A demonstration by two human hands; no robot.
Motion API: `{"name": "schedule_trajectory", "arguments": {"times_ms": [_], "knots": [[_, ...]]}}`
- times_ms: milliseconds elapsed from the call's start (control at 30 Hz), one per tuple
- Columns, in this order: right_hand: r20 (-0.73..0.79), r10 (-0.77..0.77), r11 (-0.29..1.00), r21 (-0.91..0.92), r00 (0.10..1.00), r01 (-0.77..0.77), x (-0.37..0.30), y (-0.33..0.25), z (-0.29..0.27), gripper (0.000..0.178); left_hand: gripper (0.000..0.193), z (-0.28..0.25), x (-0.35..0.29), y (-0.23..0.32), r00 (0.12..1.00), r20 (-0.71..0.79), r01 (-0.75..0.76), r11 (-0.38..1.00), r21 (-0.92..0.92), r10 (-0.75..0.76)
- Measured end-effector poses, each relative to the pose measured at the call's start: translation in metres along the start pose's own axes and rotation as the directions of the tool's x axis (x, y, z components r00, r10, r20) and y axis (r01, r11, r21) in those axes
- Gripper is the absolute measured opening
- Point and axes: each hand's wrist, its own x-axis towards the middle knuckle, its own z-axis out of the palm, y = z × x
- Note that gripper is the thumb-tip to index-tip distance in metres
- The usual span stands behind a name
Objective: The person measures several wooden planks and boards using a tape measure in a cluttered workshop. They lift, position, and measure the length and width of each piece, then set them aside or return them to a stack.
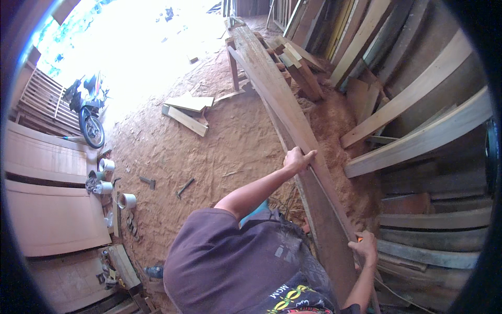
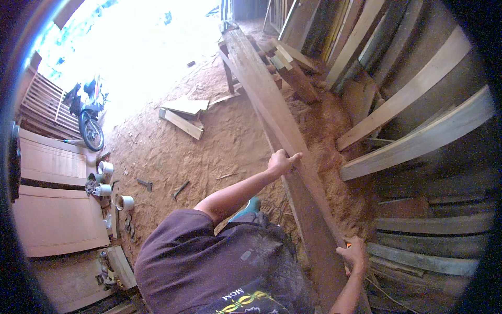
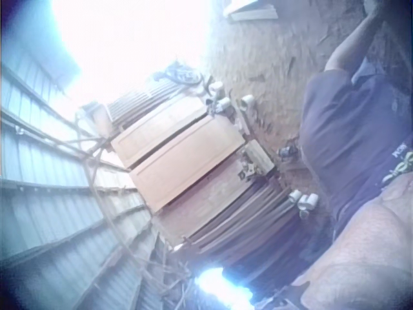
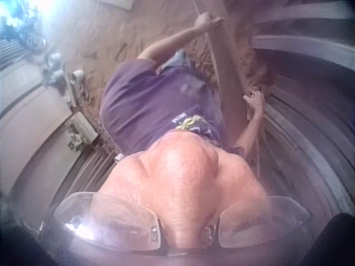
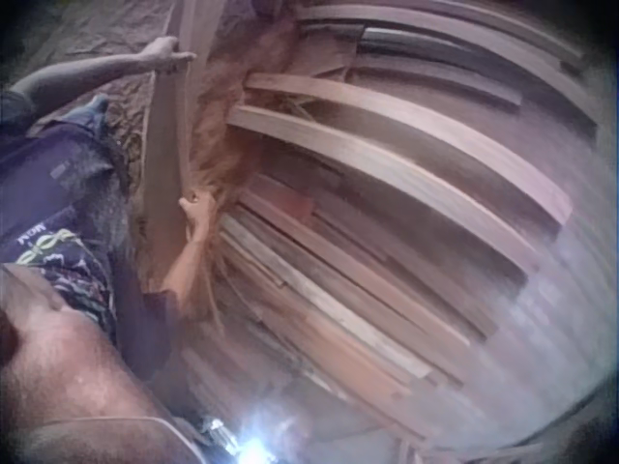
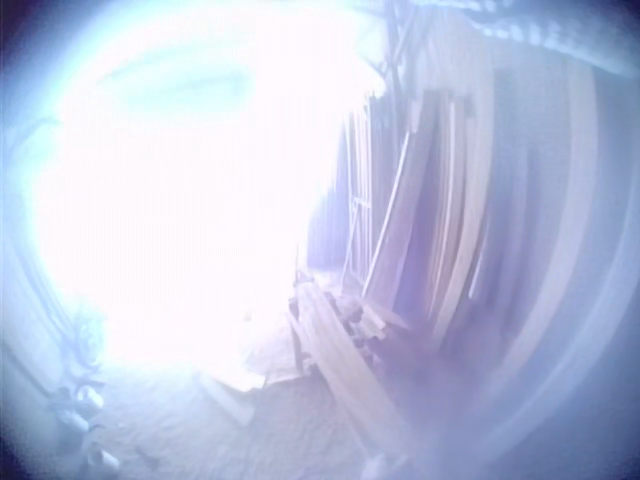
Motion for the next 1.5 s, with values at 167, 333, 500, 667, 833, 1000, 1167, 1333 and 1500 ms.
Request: {"name": "schedule_trajectory", "arguments": {"times_ms": [167,333,500,667,833,1000,1167,1333,1500], "knots": [[-0.001,-0.058,0.995,0.080,0.998,0.058,0.009,0.019,0.006,0.059,0.074,0.001,-0.004,0.022,0.998,-0.031,-0.046,0.996,0.070,0.048],[-0.038,-0.014,0.993,0.114,0.999,0.018,0.012,0.029,0.015,0.058,0.073,0.008,0.004,0.029,0.997,-0.066,-0.024,0.992,0.124,0.033],[-0.087,0.004,0.995,0.097,0.996,0.005,0.016,0.035,0.016,0.060,0.075,0.016,0.013,0.028,0.996,-0.089,-0.011,0.987,0.158,0.025],[-0.100,0.013,0.995,0.097,0.995,-0.003,0.017,0.034,0.015,0.054,0.075,0.022,0.020,0.023,0.997,-0.074,-0.025,0.994,0.107,0.033],[-0.136,0.047,0.979,0.205,0.990,-0.019,0.017,0.039,0.020,0.056,0.076,0.024,0.029,0.017,0.995,-0.058,-0.082,0.994,0.067,0.086],[-0.040,0.123,0.975,0.188,0.992,-0.114,0.017,0.044,0.032,0.064,0.063,0.025,0.030,0.012,0.986,-0.083,-0.140,0.990,0.025,0.142],[-0.284,0.117,0.982,0.173,0.952,-0.069,0.002,0.026,0.039,0.052,0.060,0.026,0.041,0.004,0.984,-0.028,-0.176,0.982,-0.071,0.175],[-0.336,0.129,0.991,0.059,0.933,-0.116,-0.002,0.016,0.043,0.040,0.053,0.016,0.028,-0.006,0.923,-0.021,-0.382,0.920,0.090,0.385],[-0.451,0.033,0.999,-0.011,0.892,-0.043,-0.003,0.020,0.061,0.051,0.031,0.071,-0.052,0.000,0.526,0.200,-0.845,0.480,0.236,0.827]]}}
